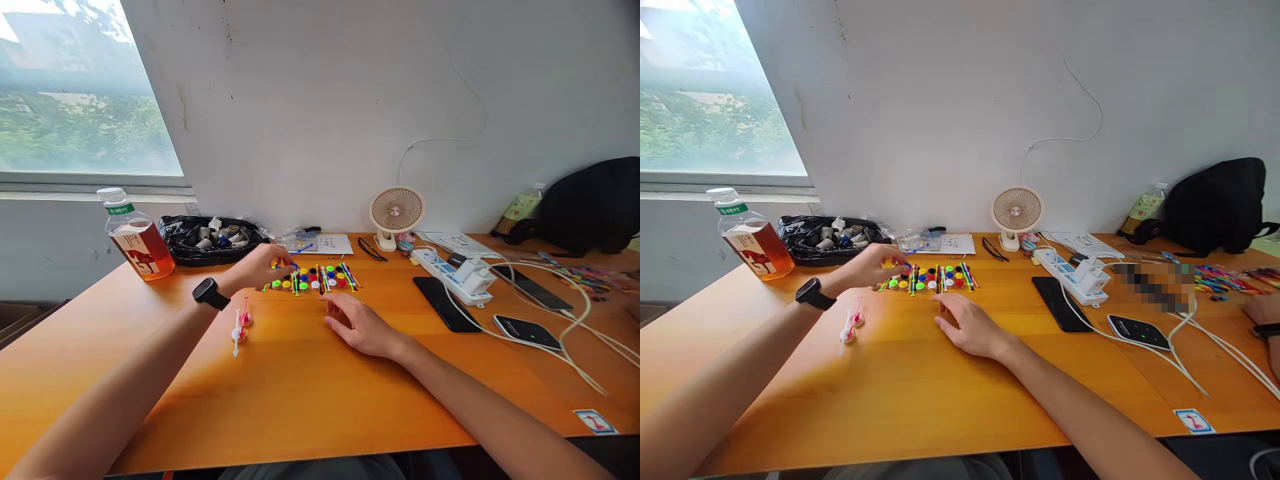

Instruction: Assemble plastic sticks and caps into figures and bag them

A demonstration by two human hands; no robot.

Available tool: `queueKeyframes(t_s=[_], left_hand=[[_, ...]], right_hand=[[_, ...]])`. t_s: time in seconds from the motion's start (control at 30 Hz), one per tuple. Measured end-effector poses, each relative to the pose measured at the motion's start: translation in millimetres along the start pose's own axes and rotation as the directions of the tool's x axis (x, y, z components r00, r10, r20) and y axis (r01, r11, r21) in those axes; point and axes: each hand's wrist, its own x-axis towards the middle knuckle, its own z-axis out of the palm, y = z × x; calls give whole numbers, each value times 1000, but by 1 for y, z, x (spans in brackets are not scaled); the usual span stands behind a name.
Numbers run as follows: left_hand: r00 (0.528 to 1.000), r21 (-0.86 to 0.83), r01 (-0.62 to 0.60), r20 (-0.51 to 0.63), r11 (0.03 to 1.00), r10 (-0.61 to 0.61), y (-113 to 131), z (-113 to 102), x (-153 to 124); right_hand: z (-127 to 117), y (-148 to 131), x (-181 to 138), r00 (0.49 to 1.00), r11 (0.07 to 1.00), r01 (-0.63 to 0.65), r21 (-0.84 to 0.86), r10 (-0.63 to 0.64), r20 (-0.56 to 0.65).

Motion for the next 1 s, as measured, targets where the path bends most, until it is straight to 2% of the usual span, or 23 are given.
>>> queueKeyframes(t_s=[0.07,0.17,0.3,0.43,0.57,0.73,1.0], left_hand=[[983,-113,-82,156,990,99,26,9,-1],[928,-184,-149,313,972,201,58,26,-5],[894,-163,-152,398,975,206,75,45,-12],[869,-182,-108,460,977,182,69,51,-16],[856,-219,-60,491,974,163,55,49,-17],[846,-221,-7,518,975,123,44,44,-18],[830,-257,19,542,966,128,45,46,-17]], right_hand=[[0,0,0,997,996,-57,67,61,-56],[-1,1,0,989,988,-113,107,122,-85],[0,6,2,976,983,-184,25,185,-113],[-1,14,5,952,969,-243,-41,230,-202],[-4,22,7,930,964,-265,-32,247,-273],[-4,22,8,934,986,-165,-12,152,-324],[-3,19,9,926,998,-64,1,59,-372]])
